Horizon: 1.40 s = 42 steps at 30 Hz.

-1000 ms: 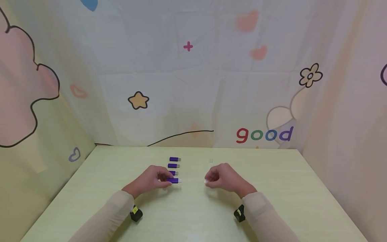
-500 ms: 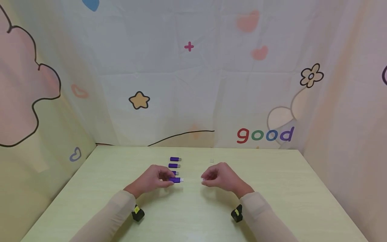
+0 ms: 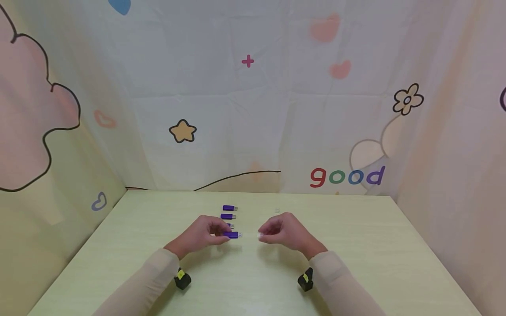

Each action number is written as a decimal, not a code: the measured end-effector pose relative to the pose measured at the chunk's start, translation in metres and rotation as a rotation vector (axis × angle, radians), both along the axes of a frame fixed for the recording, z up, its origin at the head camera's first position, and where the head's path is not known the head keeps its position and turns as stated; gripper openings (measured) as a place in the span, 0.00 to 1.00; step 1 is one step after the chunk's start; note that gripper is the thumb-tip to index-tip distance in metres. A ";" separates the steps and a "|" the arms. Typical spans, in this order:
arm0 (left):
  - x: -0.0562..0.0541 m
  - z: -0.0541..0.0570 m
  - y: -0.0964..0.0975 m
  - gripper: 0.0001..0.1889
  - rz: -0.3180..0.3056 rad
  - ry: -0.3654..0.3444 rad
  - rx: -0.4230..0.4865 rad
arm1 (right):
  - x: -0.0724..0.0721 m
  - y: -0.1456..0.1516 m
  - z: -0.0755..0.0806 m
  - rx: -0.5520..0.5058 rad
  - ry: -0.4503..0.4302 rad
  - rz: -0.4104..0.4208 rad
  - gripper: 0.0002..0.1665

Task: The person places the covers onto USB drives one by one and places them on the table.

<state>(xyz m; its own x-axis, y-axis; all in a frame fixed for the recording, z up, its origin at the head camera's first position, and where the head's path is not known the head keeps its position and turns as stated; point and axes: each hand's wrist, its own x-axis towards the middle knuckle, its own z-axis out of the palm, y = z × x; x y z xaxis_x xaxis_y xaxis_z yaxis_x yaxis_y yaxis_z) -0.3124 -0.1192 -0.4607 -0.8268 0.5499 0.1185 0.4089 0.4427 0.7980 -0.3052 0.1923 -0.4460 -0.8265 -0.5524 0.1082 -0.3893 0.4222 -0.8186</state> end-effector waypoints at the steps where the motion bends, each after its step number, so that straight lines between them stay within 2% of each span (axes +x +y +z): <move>1: 0.000 0.000 0.000 0.07 0.000 0.002 -0.001 | 0.000 0.000 -0.001 -0.003 0.004 0.004 0.16; 14: 0.000 0.001 0.006 0.06 -0.005 0.009 0.016 | -0.001 -0.006 -0.001 -0.001 0.028 0.001 0.18; 42: 0.003 0.001 0.013 0.05 -0.027 0.051 0.032 | 0.001 -0.019 -0.004 -0.039 0.039 0.021 0.13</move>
